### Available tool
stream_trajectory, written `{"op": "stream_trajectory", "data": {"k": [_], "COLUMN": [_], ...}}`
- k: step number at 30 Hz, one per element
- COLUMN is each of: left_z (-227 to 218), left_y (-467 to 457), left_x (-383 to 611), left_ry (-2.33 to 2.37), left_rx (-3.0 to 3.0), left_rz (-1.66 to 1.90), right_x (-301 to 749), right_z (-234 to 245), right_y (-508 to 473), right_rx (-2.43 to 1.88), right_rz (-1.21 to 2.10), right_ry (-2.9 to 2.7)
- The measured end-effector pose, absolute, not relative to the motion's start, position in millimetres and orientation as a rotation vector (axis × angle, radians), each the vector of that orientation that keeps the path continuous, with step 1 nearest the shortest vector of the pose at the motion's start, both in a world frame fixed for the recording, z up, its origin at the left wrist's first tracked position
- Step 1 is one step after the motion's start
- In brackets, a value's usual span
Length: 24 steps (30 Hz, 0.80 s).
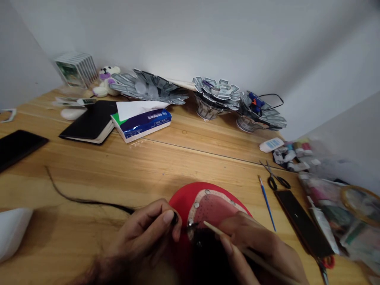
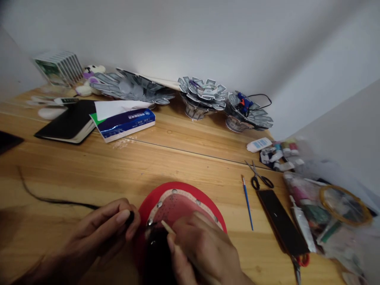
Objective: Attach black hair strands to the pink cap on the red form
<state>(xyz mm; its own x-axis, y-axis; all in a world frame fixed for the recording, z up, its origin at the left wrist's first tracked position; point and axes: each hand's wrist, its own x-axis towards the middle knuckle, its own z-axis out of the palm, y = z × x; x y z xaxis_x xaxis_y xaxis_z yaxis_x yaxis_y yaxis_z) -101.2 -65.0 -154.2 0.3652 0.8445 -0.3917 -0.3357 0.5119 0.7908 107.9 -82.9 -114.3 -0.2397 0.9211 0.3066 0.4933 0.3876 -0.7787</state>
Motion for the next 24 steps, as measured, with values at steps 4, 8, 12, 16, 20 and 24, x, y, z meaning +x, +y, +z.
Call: {"op": "stream_trajectory", "data": {"k": [4,8,12,16,20,24], "left_z": [-157.0,-157.1,-155.1,-155.5,-153.0,-143.7], "left_y": [-64.5,-63.0,-61.7,-60.1,-59.0,-59.9], "left_x": [-103.6,-104.0,-103.4,-109.2,-122.4,-135.3], "left_ry": [0.870,0.858,0.863,0.914,0.877,0.815], "left_rx": [0.717,0.733,0.733,0.780,0.796,0.686], "left_rz": [0.884,0.919,0.966,0.929,0.852,0.958], "right_x": [106.7,109.6,112.0,111.2,109.9,106.9], "right_z": [-115.0,-120.2,-119.6,-115.1,-110.3,-104.5], "right_y": [-82.0,-80.0,-72.7,-70.1,-73.9,-74.6], "right_rx": [-1.201,-1.148,-1.118,-1.099,-1.235,-1.315], "right_rz": [0.696,0.718,0.743,0.769,0.828,0.886], "right_ry": [-1.803,-1.773,-1.792,-1.781,-1.743,-1.678]}}
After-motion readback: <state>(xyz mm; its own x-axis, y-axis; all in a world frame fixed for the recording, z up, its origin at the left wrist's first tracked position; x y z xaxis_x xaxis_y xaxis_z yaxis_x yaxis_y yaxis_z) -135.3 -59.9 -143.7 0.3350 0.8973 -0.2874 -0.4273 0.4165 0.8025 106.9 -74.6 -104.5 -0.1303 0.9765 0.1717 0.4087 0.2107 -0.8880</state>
